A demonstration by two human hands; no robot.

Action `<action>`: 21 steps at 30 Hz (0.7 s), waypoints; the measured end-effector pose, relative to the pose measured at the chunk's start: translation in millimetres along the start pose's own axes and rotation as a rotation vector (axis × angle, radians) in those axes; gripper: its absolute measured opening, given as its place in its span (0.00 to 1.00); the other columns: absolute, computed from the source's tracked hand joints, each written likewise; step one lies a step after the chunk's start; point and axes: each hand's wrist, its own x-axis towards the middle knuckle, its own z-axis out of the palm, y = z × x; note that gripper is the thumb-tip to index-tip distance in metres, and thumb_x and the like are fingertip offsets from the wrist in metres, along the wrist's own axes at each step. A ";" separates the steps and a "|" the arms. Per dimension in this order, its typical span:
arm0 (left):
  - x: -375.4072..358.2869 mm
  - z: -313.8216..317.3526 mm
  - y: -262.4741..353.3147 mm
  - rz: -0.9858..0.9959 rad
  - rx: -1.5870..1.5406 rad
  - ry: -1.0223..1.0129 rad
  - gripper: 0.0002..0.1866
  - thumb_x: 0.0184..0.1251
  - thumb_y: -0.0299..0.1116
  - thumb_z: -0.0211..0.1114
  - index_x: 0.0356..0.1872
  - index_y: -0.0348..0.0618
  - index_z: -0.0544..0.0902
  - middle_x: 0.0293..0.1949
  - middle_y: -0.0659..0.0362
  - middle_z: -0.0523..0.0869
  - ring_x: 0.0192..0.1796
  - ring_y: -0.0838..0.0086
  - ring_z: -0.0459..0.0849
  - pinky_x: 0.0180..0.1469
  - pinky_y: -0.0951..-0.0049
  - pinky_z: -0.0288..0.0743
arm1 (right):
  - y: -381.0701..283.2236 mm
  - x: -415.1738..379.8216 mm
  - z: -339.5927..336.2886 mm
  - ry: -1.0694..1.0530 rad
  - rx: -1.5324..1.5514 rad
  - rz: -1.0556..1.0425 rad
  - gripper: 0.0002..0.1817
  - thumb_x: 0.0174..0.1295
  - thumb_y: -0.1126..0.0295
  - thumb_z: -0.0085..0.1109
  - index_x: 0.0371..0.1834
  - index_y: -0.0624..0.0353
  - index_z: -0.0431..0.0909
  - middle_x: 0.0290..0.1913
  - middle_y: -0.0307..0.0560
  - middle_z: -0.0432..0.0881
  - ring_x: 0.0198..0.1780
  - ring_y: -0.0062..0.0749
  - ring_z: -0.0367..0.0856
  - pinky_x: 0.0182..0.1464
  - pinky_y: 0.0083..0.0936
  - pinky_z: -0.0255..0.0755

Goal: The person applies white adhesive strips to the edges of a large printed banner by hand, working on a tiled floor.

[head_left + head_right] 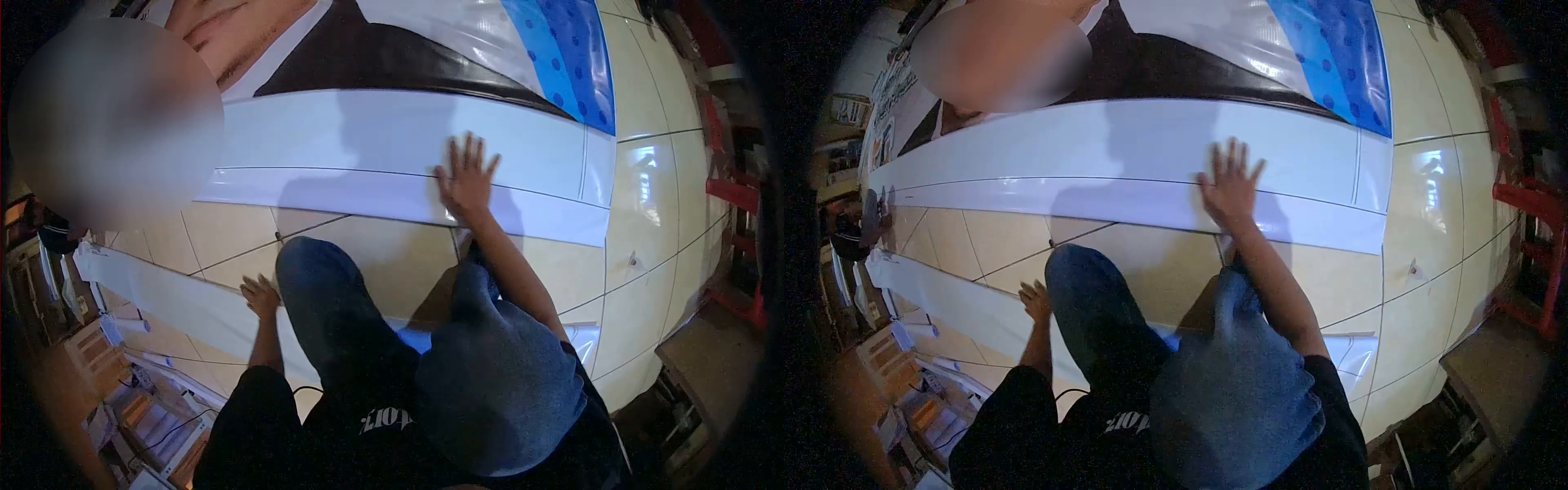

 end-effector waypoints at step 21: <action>-19.1 -10.1 14.5 -0.129 -0.093 0.016 0.35 0.74 0.56 0.37 0.74 0.47 0.49 0.75 0.51 0.50 0.76 0.58 0.47 0.70 0.40 0.41 | -171.5 11.2 47.3 -0.245 0.134 -0.547 0.34 0.72 0.50 0.33 0.74 0.62 0.47 0.76 0.50 0.47 0.77 0.39 0.42 0.76 0.44 0.34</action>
